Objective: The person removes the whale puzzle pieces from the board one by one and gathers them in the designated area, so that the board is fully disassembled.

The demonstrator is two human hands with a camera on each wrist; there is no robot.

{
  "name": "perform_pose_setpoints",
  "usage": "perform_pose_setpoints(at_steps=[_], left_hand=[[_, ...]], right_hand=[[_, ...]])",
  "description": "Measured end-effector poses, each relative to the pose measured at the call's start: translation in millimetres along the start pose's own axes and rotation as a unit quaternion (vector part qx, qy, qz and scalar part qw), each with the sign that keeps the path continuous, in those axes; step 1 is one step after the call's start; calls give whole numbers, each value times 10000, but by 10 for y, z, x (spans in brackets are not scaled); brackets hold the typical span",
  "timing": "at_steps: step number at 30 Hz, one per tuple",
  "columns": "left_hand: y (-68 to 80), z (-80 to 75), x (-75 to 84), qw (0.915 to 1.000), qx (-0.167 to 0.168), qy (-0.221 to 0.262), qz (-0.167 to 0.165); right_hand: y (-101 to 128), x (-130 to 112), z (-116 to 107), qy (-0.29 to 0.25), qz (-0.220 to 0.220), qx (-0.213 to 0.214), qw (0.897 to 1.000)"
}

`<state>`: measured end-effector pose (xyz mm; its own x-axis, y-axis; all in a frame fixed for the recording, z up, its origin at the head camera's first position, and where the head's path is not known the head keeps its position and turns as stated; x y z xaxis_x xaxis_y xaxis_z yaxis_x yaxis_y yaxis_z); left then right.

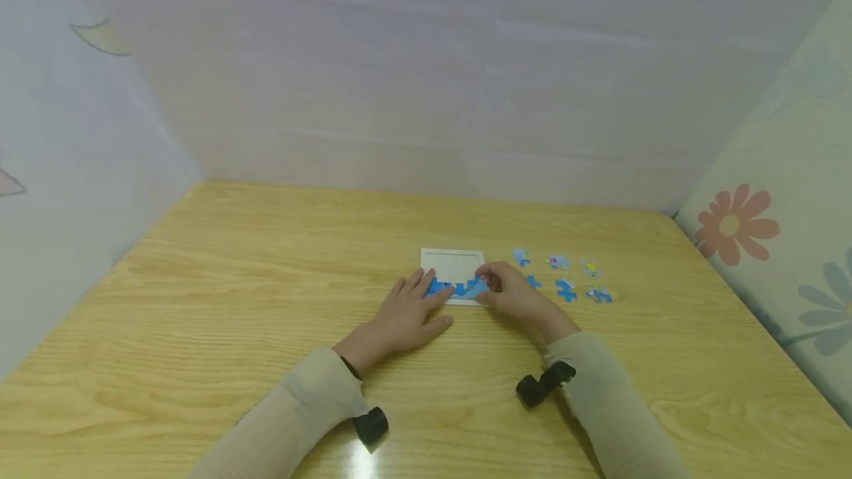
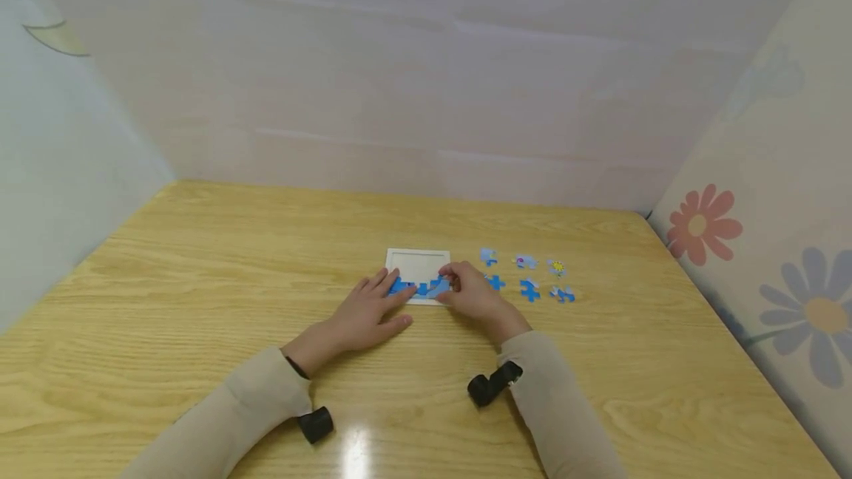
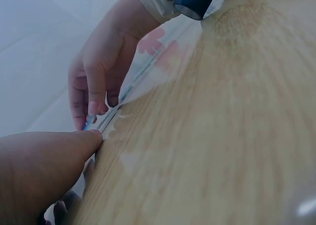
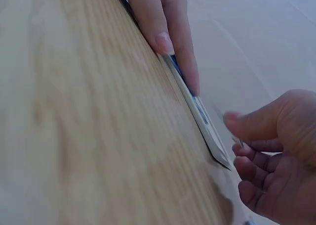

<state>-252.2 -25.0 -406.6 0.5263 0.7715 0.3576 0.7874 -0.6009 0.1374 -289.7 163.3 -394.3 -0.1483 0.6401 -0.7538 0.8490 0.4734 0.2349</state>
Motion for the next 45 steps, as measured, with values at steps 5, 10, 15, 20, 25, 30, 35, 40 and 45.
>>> perform_pose_setpoints(at_steps=[5,10,15,20,25,30,35,40,45], left_hand=[[-17,15,22,10000,-31,76,-16],[-7,6,21,10000,-37,-11,49],[-1,-8,1,10000,-54,47,-19],[14,-7,-1,10000,-40,24,39],[22,-9,2,10000,-4,23,59],[20,-23,3,10000,-9,39,4],[24,-29,0,10000,-21,68,-19],[31,-25,-3,10000,-8,10,-4],[29,-18,-6,10000,-15,46,-48]], right_hand=[[127,19,-172,416,-485,95,9979],[323,143,-383,700,-818,422,9933],[541,283,-581,736,-1126,830,9874],[773,432,-728,724,-1173,972,9857],[989,556,-840,851,-538,847,9913],[1170,690,-914,980,-601,1018,9881],[1265,871,-955,820,-678,1137,9878],[1300,1018,-956,709,-240,1025,9919],[1323,1100,-913,437,224,731,9961]])
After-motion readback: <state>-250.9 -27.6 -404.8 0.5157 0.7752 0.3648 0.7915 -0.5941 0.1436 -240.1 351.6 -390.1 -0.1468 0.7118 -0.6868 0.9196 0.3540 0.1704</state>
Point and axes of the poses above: each hand's wrist, its own y-axis away from the middle knuckle, its own z-axis out of the palm, x = y × z, the point moved 4 cm from there along -y, towards the middle knuckle, and after that the axes turned 11 degrees about -x, right-handed, at the moved point
